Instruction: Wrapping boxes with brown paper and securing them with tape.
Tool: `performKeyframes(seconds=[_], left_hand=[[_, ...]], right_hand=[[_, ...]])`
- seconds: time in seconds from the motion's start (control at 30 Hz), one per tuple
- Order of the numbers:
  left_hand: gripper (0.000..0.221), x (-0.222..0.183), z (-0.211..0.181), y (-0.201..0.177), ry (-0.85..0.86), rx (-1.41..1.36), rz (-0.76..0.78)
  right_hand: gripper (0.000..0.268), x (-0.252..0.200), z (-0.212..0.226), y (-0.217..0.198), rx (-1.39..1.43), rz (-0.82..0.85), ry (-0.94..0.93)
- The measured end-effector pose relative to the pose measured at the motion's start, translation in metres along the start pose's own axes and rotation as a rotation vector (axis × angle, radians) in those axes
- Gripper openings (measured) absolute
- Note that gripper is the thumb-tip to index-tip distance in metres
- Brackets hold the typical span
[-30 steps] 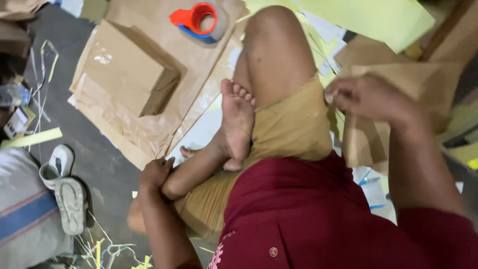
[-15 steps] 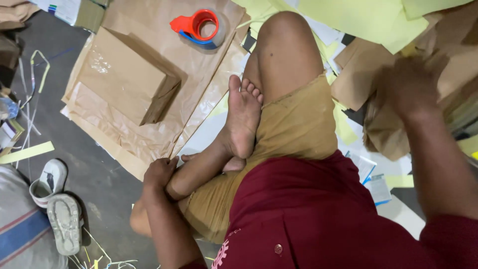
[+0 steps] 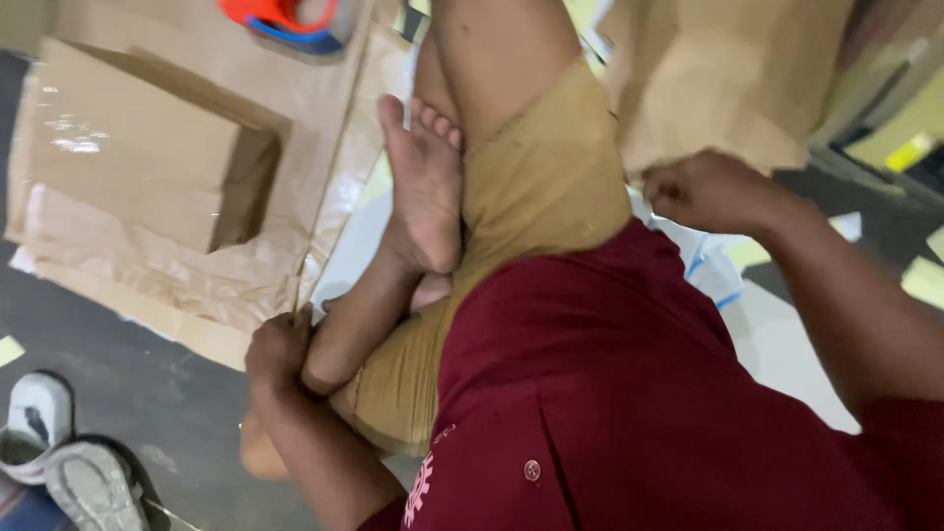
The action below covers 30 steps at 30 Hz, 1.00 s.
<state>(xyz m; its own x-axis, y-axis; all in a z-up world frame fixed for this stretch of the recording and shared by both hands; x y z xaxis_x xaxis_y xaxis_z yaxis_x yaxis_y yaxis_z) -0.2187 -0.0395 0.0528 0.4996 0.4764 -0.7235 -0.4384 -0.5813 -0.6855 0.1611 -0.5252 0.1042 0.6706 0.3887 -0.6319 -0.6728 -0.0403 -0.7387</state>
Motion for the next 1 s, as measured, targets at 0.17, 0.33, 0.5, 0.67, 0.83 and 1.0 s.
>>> performKeyframes(seconds=[0.17,0.33,0.5,0.67,0.83,1.0], left_hand=[[0.059,0.004,0.001,-0.007,0.032,0.031,-0.053],[0.060,-0.020,-0.030,-0.026,0.010,0.044,-0.087],[0.061,-0.020,-0.021,-0.020,-0.032,0.069,-0.064],[0.060,-0.020,-0.010,-0.013,0.003,0.086,-0.091],[0.061,-0.024,-0.015,-0.015,0.007,0.085,-0.107],[0.058,-0.037,-0.034,-0.025,-0.044,0.025,-0.114]], right_hand=[[0.040,0.006,-0.083,0.067,0.067,0.597,0.333],[0.041,-0.003,-0.113,0.047,0.260,0.020,0.409],[0.041,-0.026,-0.123,0.095,-0.093,0.205,0.410],[0.100,-0.053,-0.127,0.156,-0.085,-0.149,0.399],[0.081,-0.065,-0.111,0.178,0.004,-0.114,0.507],[0.061,-0.053,-0.126,0.184,0.347,-0.081,0.573]])
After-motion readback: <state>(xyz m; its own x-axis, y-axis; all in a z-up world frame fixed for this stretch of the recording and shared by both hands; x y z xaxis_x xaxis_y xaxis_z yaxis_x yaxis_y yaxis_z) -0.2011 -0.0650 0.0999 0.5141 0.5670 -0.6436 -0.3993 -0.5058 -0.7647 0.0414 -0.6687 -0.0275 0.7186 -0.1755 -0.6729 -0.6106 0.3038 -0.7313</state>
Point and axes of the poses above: each hand's wrist, its own x-axis towards the middle knuckle, its own y-axis out of the palm, z = x × y, the point moved 2 cm from there along x, towards the middle knuckle, and after that the axes turned 13 degrees about y, right-handed, at the moved point
